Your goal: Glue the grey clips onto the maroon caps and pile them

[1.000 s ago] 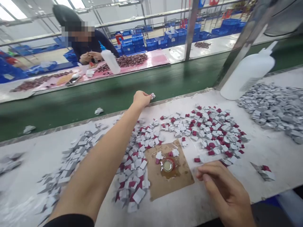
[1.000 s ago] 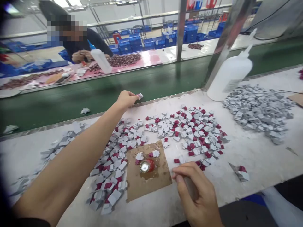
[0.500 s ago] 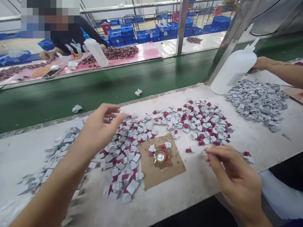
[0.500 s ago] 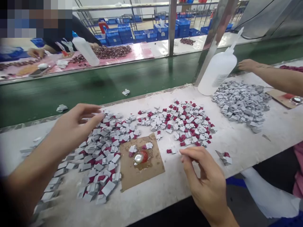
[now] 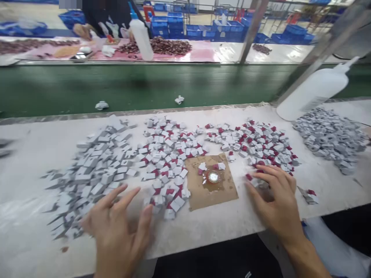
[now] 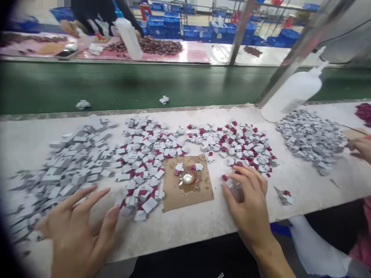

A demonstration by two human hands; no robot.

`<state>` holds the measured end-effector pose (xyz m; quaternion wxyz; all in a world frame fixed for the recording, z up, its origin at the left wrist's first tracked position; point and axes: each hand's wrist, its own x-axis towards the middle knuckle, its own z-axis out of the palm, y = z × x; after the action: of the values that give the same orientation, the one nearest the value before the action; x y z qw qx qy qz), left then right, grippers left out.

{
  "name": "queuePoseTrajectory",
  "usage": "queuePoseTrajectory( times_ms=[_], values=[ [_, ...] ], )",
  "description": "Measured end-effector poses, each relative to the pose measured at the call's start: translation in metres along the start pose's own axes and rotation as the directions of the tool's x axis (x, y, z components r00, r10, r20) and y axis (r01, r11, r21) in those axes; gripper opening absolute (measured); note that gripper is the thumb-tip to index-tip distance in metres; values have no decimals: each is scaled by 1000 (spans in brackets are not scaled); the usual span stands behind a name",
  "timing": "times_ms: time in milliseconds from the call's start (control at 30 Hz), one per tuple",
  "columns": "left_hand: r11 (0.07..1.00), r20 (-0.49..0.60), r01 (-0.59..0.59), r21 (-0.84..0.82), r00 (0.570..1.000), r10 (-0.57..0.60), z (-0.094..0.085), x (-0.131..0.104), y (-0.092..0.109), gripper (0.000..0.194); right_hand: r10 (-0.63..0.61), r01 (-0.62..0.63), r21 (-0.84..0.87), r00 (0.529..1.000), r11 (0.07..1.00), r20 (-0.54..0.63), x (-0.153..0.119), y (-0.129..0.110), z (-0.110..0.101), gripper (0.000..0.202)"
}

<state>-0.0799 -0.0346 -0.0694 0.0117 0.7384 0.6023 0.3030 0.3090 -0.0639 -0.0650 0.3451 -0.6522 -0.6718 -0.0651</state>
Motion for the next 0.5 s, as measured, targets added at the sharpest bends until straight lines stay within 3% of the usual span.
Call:
queuePoseTrajectory(
  times_ms=[167,367,433,500],
  values=[
    [999,50,7,37,999,-9,2,1,13,45,15,-12,28,991,1000,-130,-6,5,-5,17],
    [997,132,-76,-14,988,78,4,-8,13,61,15,-17,-16,993,1000,-117,-8,0,-5,12],
    [996,142,-81,-29,986,84,2,-10,15,67,62,-67,-22,983,998,-171,-15,1,-8,16],
    [995,140,-92,-35,985,96,-1,-11,17,68,164,-151,81,968,985,-188,-26,10,-11,30]
  ],
)
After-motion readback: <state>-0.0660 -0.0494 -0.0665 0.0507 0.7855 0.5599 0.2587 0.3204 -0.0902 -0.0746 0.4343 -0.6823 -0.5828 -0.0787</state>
